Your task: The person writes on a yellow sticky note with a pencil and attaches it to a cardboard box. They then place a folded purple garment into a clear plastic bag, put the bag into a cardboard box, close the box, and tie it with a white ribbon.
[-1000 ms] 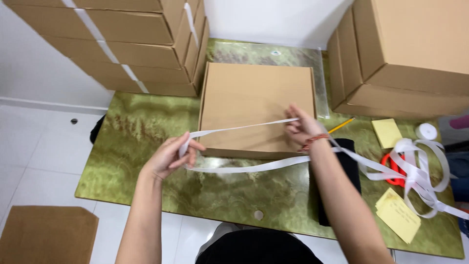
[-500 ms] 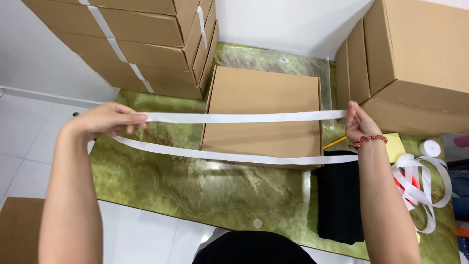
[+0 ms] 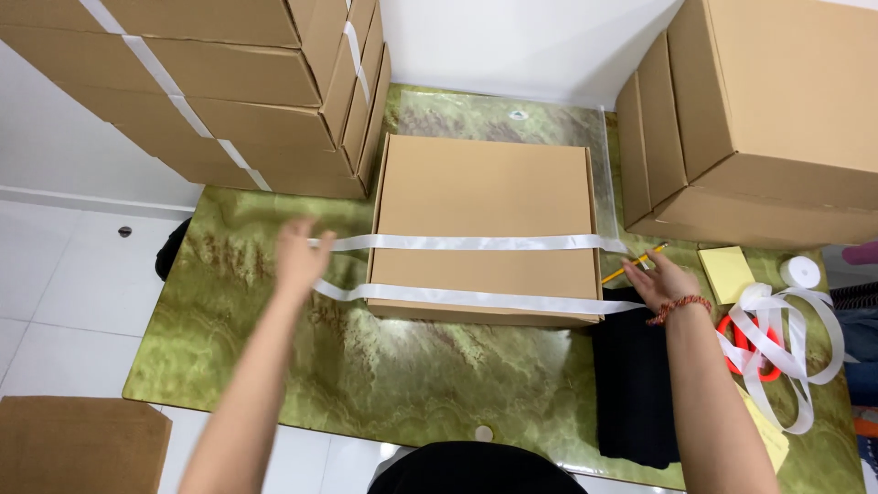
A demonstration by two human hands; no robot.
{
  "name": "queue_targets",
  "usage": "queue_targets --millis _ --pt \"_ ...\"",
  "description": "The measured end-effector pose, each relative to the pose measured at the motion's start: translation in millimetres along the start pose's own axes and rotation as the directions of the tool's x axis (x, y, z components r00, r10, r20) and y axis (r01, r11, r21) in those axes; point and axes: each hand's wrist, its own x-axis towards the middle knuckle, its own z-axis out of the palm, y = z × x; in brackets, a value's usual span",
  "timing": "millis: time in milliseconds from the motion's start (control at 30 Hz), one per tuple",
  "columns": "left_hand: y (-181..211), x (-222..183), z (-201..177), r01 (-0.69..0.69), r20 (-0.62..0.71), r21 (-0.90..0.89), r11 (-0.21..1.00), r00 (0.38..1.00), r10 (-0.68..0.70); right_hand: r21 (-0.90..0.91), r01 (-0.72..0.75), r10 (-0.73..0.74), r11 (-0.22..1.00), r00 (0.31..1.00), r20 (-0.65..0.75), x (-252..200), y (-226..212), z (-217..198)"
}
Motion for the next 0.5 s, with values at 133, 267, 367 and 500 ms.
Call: queue_targets --millis 133,267,367,500 --pt "104 -52 -17 0.134 0.166 -0.332 0.934 0.983 -0.082 -0.302 0.290 -0.344 0.908 0.928 -0.143 78 51 -31" --pt "146 -73 -23 0.354 0.320 -0.442 0.824 0.921 -0.224 -0.782 0.576 -0.603 0.239 0.719 0.346 -3 45 41" --pt "143 -71 -15 0.454 0.405 -0.461 0.762 0.872 -0.274 -0.820 0.543 -0.465 0.181 0.782 0.415 -36 48 69" --pt "139 -62 -23 0.522 0.472 -0.457 0.720 0.829 -0.301 -0.746 0.459 -0.351 0.483 0.882 0.316 -46 52 81"
